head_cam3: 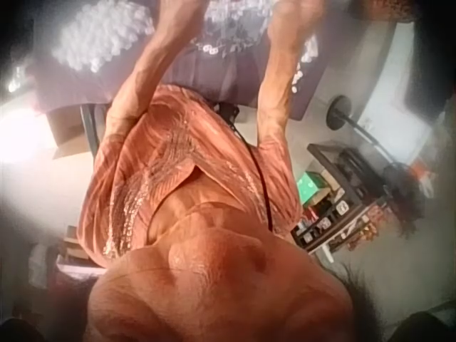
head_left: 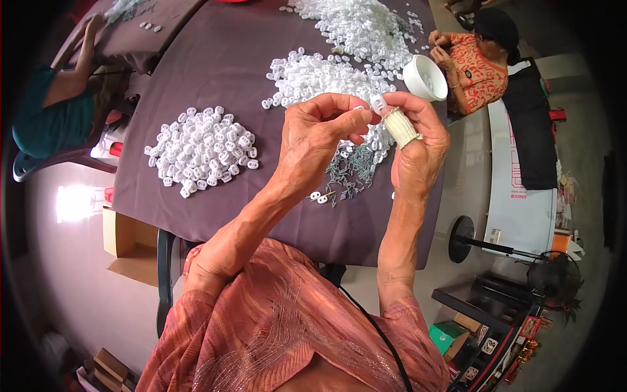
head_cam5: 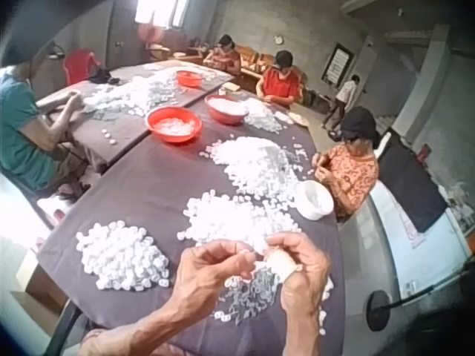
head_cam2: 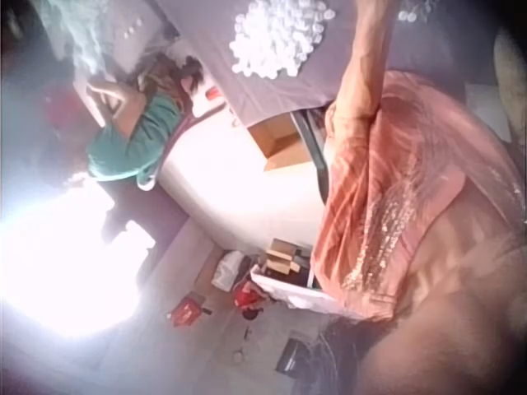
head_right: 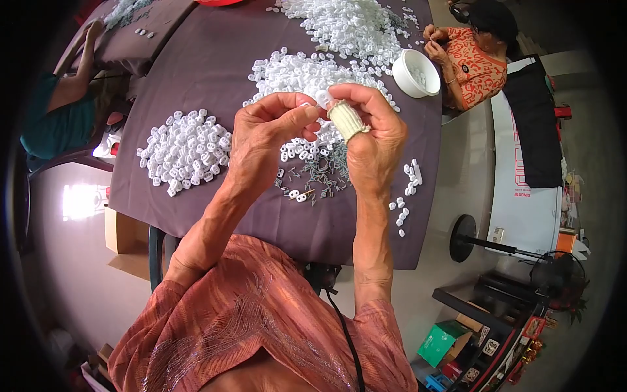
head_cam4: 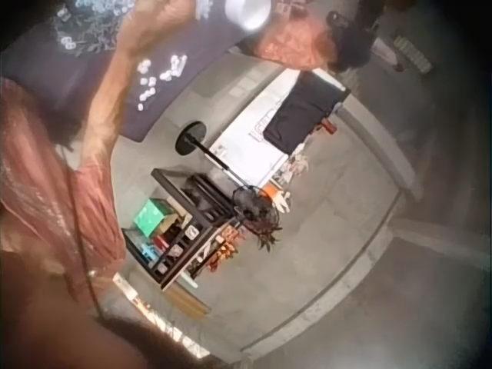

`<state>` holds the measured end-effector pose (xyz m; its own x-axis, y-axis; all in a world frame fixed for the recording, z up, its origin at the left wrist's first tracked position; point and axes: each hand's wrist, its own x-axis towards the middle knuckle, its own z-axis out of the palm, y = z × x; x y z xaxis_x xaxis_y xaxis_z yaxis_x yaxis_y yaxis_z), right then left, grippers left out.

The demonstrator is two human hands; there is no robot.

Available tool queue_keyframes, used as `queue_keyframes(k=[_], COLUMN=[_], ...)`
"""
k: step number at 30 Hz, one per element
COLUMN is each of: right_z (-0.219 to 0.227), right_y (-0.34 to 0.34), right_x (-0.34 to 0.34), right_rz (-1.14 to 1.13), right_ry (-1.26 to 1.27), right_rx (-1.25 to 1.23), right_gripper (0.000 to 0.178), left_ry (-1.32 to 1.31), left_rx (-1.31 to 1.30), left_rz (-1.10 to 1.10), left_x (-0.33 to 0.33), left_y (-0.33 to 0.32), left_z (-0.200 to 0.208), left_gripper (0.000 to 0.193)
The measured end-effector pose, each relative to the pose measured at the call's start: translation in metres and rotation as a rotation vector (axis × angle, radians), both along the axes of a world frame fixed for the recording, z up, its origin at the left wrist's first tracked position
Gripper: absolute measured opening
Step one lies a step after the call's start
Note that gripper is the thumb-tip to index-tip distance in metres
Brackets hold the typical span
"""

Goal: The person repeatedly assembles plastic cord lock toggles by hand, picking up plastic pieces and small metal springs and pressing them together.

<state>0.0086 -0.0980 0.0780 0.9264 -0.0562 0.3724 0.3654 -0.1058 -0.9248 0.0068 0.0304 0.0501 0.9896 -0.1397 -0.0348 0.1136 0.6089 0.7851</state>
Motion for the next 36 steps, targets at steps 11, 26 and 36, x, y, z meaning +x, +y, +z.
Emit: queue_keyframes(k=[11,26,36], right_z=[-0.0047,-0.0091,-0.0071], right_y=[-0.0022,-0.0031,-0.0018], right_x=[0.0003,-0.0006,-0.0020], right_rz=[0.003,0.007,0.010], right_ry=[-0.040,-0.047,0.005], right_rx=[-0.088,-0.105,-0.077], right_gripper=[0.026,0.023,0.023], left_ry=[0.011,0.016,-0.005], left_rx=[0.031,0.006,0.091], left_rz=[0.017,0.010,-0.041], left_x=[0.0002,0.0011,0.0000], left_y=[-0.0016,-0.0013,0.0017], left_z=[-0.0022,-0.0062,-0.0080], left_gripper=[0.013,0.017,0.014])
